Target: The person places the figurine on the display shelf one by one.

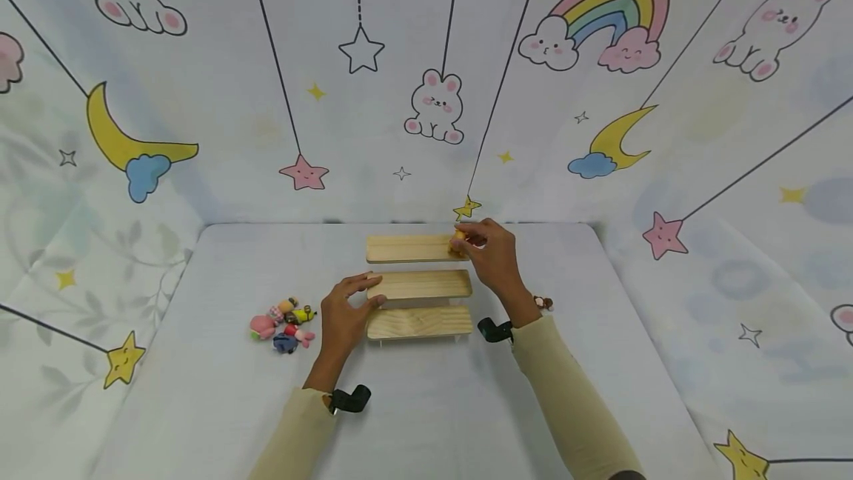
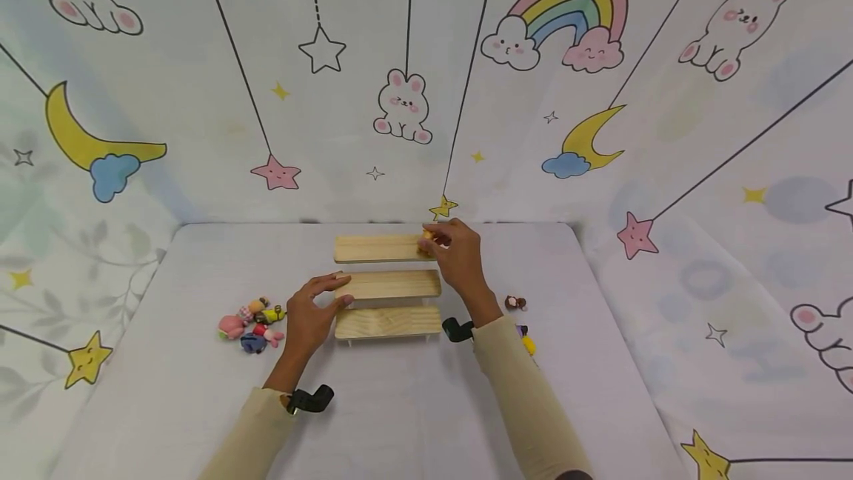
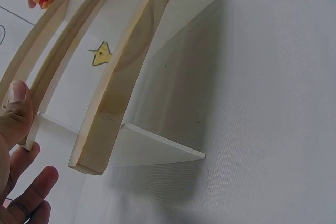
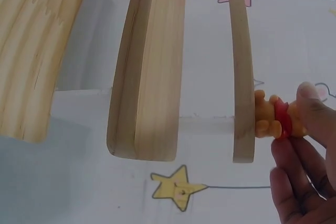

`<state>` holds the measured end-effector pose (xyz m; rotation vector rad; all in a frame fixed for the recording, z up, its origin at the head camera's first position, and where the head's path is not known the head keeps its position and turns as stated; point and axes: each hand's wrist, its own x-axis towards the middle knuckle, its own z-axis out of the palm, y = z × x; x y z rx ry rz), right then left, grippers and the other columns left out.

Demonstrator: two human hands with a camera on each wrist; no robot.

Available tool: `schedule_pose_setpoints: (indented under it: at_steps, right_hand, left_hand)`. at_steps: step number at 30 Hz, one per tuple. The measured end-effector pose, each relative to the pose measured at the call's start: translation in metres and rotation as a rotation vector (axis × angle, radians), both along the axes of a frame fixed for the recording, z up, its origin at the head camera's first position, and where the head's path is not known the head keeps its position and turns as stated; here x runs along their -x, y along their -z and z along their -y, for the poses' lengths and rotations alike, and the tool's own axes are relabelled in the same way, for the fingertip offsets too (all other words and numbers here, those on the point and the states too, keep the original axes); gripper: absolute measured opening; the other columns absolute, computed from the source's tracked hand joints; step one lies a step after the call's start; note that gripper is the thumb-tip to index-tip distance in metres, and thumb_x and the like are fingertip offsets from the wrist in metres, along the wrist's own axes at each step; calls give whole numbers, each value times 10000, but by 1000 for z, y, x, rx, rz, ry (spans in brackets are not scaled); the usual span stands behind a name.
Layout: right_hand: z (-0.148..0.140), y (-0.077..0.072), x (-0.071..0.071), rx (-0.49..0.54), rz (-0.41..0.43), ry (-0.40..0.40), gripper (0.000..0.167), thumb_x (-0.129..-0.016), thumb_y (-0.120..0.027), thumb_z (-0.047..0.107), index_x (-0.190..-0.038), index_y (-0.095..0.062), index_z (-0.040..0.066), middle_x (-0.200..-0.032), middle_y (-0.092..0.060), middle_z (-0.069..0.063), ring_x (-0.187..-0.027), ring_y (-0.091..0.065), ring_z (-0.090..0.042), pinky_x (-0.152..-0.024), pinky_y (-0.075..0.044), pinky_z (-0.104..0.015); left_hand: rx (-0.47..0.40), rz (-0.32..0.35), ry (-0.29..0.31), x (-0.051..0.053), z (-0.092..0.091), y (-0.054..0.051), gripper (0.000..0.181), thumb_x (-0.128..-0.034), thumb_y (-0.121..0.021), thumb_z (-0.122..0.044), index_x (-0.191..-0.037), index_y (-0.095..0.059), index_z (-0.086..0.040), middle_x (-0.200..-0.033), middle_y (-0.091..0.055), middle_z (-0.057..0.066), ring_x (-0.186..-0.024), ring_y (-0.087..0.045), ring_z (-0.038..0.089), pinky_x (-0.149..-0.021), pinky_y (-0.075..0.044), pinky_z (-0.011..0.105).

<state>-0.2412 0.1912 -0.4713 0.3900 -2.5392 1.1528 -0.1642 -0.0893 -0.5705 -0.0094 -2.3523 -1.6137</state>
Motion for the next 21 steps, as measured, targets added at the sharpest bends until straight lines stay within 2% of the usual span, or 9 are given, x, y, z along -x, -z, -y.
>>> schedule_pose_setpoints:
  at_steps: [11, 21]
  right_hand:
    - [-4, -1, -1, -37, 1, -8, 422, -886, -865, 205, -1291, -780, 124, -1109, -742, -109, -941, -754, -261, -872, -631, -436]
    - [-24, -10, -6, -14, -5, 64, 462, -894, -866, 284, -1329, -765, 166, -1103, -763, -110, -949, -750, -278, -917, -614, -475]
  left_hand:
    - [5, -8, 4, 0, 0, 1, 399, -834, -899, -262, -1224, -819, -228, -1358, -739, 30, -1247, -680, 276, -1139, -491, 531]
    - [19, -3, 5, 1, 0, 1, 402, -837, -897, -276, -1228, -817, -236, -1359, -737, 37, -1254, -678, 284, -1132, -497, 534]
